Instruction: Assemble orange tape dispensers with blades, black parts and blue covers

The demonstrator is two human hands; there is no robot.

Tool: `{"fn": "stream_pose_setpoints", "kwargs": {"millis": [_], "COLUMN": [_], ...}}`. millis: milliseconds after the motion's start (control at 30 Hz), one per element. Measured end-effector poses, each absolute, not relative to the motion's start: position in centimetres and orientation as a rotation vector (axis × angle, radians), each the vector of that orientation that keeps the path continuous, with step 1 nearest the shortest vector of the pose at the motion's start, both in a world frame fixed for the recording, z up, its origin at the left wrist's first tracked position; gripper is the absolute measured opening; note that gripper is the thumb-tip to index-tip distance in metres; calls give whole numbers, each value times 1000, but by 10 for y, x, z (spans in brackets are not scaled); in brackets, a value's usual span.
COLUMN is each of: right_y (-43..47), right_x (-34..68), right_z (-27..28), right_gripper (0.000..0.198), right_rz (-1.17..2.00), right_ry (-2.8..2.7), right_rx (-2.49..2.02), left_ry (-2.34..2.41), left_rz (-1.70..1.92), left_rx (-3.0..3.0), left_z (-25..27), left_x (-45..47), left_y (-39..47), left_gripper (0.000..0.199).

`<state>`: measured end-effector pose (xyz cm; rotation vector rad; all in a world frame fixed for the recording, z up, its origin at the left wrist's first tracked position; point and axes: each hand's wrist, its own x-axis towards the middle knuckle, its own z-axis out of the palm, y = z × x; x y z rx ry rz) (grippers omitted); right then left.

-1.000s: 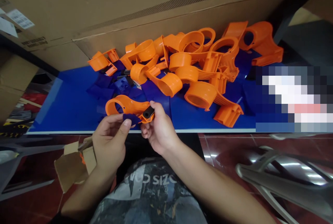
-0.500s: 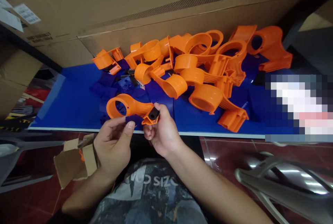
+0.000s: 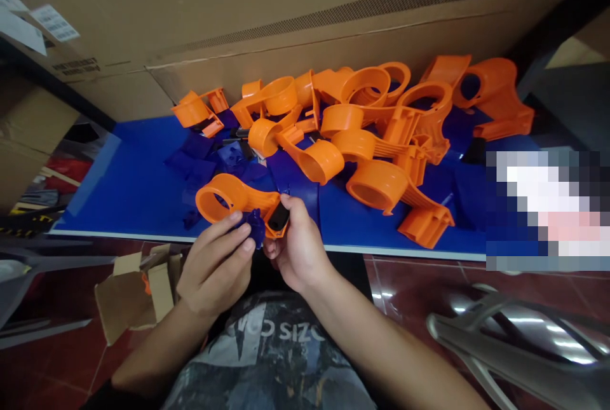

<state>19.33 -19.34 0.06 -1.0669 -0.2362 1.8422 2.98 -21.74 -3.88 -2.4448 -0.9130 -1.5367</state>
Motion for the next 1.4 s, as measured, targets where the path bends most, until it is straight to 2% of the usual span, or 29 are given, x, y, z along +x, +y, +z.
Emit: {"fn": "stream_pose_setpoints", "kwargs": {"millis": [233,400,733,933,1167,1400], "right_y": [-192,-191,-192,-195,-197,-199], "right_x": [192,192,188,190,191,192], "right_z": [4,4,-9,-3,-1,-1], "right_gripper": [38,32,29,26,24,24], "right_rz": [1784,1721,1527,1436,1423,1399], "right_ry": [-135,-167,-421,-558,-566,-581], "right_rx": [-1187,-1129,-1051,-1022,-982,-985], "left_ry": [-1004,-1005,-1213,-1278,-1701,-1517], "left_rz": [-1560,-1626,-1487,-1644,-2054,-2274], "left_rx": [-2480,-2414,-2625,-2636,-2377,-2434], "left_z": [-40,-21,30,25,5,-7], "left_x": [31,44,37,38,49,51], "left_y": [-216,-211,-194,-208,-223,-219], "left_gripper": [47,39,21,27,16,13]}}
